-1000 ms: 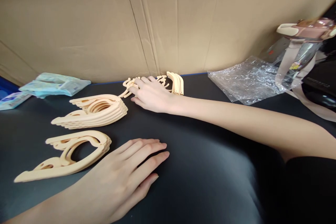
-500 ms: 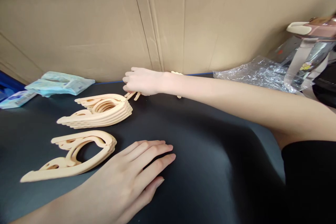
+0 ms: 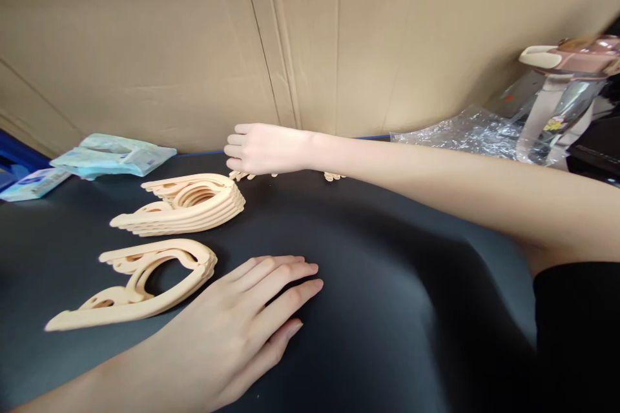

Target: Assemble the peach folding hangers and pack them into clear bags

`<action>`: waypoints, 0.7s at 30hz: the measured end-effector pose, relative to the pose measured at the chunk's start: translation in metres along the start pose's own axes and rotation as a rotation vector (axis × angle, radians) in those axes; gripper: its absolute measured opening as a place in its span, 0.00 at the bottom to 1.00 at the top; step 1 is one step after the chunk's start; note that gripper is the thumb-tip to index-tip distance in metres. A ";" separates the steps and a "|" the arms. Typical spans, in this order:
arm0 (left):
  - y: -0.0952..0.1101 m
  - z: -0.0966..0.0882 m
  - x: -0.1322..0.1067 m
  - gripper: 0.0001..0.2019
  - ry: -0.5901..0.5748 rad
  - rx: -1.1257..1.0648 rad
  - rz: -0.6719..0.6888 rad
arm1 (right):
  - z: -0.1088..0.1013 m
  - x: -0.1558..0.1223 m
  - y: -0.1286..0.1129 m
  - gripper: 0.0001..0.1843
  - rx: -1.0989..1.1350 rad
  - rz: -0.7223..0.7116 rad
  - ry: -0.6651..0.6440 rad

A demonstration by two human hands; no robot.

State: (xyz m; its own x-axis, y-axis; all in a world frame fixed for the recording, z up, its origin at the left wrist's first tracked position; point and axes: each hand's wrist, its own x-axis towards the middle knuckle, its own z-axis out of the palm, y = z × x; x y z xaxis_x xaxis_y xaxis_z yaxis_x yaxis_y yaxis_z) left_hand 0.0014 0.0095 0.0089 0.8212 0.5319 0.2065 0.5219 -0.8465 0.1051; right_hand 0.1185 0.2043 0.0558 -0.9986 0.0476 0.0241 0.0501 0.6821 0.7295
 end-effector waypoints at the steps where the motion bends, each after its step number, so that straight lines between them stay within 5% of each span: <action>1: 0.000 0.000 0.000 0.17 0.004 0.000 0.000 | -0.004 -0.004 0.001 0.27 -0.008 0.013 -0.006; 8: 0.001 0.000 0.002 0.16 0.022 -0.001 0.002 | -0.021 -0.048 -0.010 0.27 -0.070 0.041 0.029; 14: 0.002 0.000 0.002 0.15 0.060 0.032 0.004 | -0.040 -0.083 -0.053 0.16 -0.127 -0.067 0.326; 21: 0.004 0.000 0.005 0.13 0.235 0.126 0.051 | -0.061 -0.112 -0.096 0.11 -0.042 -0.058 0.296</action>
State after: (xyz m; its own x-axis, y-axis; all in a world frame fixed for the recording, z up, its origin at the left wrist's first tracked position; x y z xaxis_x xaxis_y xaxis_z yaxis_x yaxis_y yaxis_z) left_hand 0.0075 0.0081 0.0101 0.7791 0.4563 0.4298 0.5175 -0.8552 -0.0301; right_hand 0.2239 0.0894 0.0248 -0.9619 -0.2095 0.1758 -0.0014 0.6464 0.7630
